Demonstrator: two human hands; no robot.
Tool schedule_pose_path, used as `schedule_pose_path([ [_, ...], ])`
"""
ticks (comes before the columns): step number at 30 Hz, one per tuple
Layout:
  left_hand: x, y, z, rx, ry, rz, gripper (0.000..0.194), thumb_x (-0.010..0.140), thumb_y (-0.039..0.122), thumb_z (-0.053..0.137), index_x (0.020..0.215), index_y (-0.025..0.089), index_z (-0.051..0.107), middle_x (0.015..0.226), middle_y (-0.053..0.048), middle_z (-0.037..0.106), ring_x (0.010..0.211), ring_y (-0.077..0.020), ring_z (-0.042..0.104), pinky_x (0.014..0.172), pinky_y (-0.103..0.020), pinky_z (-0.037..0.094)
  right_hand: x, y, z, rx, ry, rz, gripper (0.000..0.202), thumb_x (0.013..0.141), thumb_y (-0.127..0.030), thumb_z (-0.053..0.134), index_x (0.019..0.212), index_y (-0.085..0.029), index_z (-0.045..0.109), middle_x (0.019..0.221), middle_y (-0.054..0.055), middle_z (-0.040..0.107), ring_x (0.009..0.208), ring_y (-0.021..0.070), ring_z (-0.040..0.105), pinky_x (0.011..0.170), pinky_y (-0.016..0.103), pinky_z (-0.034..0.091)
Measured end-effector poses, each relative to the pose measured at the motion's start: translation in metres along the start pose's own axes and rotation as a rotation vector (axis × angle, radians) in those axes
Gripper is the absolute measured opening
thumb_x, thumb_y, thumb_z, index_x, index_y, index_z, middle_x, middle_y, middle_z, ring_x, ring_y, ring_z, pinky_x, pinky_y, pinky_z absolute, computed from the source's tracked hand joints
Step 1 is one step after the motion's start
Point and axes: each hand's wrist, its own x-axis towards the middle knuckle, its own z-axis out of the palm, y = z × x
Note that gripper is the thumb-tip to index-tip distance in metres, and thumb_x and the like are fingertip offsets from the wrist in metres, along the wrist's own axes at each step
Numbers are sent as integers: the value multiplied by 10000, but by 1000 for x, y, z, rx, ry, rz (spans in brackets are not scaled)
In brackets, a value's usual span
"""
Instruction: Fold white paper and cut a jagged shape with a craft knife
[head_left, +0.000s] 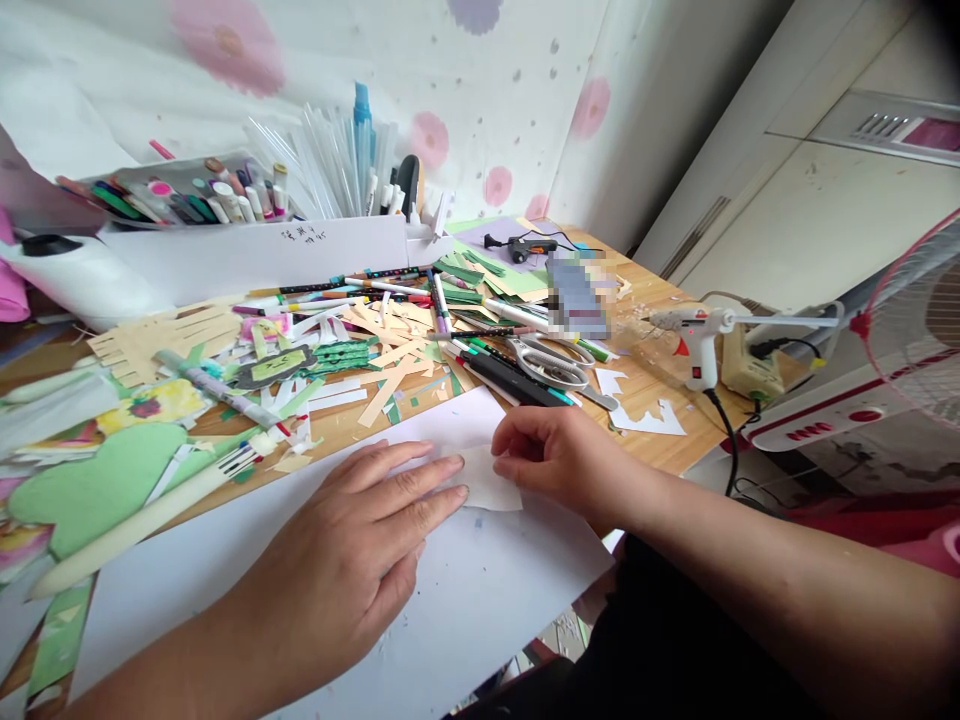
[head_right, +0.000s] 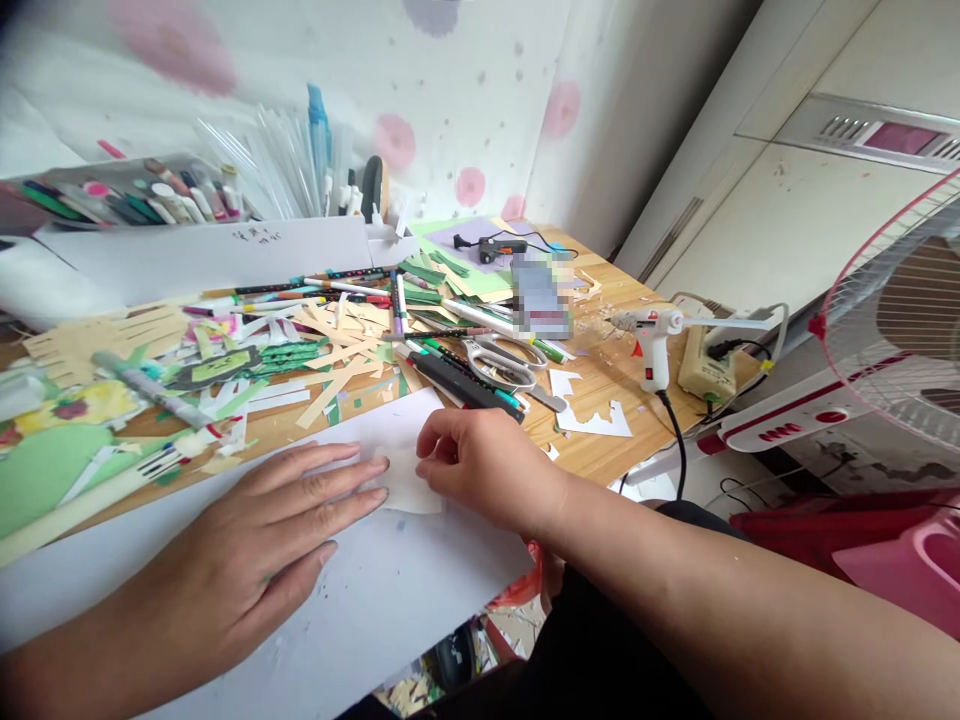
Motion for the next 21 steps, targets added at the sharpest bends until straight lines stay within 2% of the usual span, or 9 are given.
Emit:
schedule_pose_path([
  [8, 0, 0, 0, 49, -38, 11, 450, 777, 93, 448, 1146, 270, 636, 1278, -7, 593, 1231, -279, 443, 1052, -514, 357, -1, 5, 2, -144, 42, -39, 69, 729, -182, 616, 797, -195, 623, 604, -38, 575, 530, 92, 486, 525, 202, 350],
  [14, -1, -1, 1, 75, -82, 18, 460, 788, 84, 439, 1162, 286, 615, 1311, 23, 564, 1243, -265, 418, 1063, -515, 303, -2, 1, 0, -228, -3, -76, 86, 740, -141, 585, 801, -194, 614, 599, -39, 557, 527, 89, 458, 521, 201, 324],
  [21, -1, 1, 1, 76, -83, 4, 452, 787, 82, 432, 1146, 288, 613, 1307, 17, 564, 1238, -259, 423, 1080, -504, 265, -4, -2, -2, -273, -23, -120, 74, 732, -108, 585, 712, -177, 600, 600, -34, 546, 531, 84, 446, 514, 201, 319],
])
